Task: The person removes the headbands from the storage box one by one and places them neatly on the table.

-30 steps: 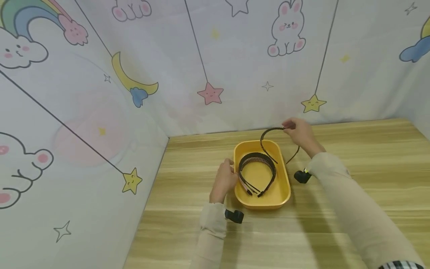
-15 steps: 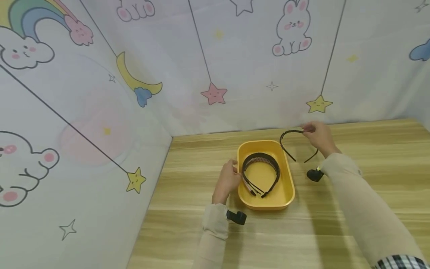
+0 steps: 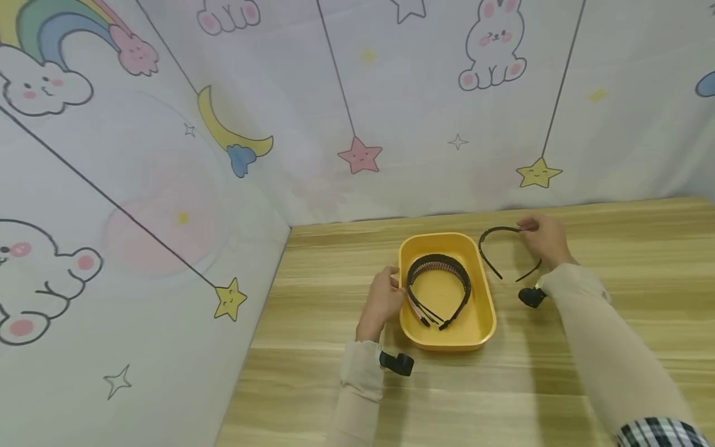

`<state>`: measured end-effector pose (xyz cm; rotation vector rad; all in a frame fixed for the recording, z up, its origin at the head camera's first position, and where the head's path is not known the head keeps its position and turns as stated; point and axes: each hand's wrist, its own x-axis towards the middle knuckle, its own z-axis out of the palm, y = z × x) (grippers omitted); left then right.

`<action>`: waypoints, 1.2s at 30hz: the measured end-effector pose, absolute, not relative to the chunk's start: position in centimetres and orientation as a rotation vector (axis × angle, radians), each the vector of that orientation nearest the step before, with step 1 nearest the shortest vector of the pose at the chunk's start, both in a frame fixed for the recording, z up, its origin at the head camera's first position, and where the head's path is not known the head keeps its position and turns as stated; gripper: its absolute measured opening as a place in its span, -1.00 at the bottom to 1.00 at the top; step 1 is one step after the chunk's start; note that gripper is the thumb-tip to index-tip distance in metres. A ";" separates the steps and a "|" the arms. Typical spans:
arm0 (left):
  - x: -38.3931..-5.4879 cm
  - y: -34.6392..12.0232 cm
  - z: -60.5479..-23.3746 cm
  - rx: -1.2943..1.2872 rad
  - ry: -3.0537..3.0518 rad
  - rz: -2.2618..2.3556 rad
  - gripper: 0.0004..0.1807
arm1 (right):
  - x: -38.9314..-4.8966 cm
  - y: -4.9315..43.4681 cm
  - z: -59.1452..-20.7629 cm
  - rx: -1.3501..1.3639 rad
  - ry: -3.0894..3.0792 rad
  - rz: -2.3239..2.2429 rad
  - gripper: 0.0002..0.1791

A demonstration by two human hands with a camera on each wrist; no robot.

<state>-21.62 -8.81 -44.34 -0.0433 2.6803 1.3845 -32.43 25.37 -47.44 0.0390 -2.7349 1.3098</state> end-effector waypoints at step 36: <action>-21.6 -8.5 -44.1 -0.067 2.661 1.397 -0.50 | -33.7 25.0 -48.7 0.178 -2.820 1.128 -0.72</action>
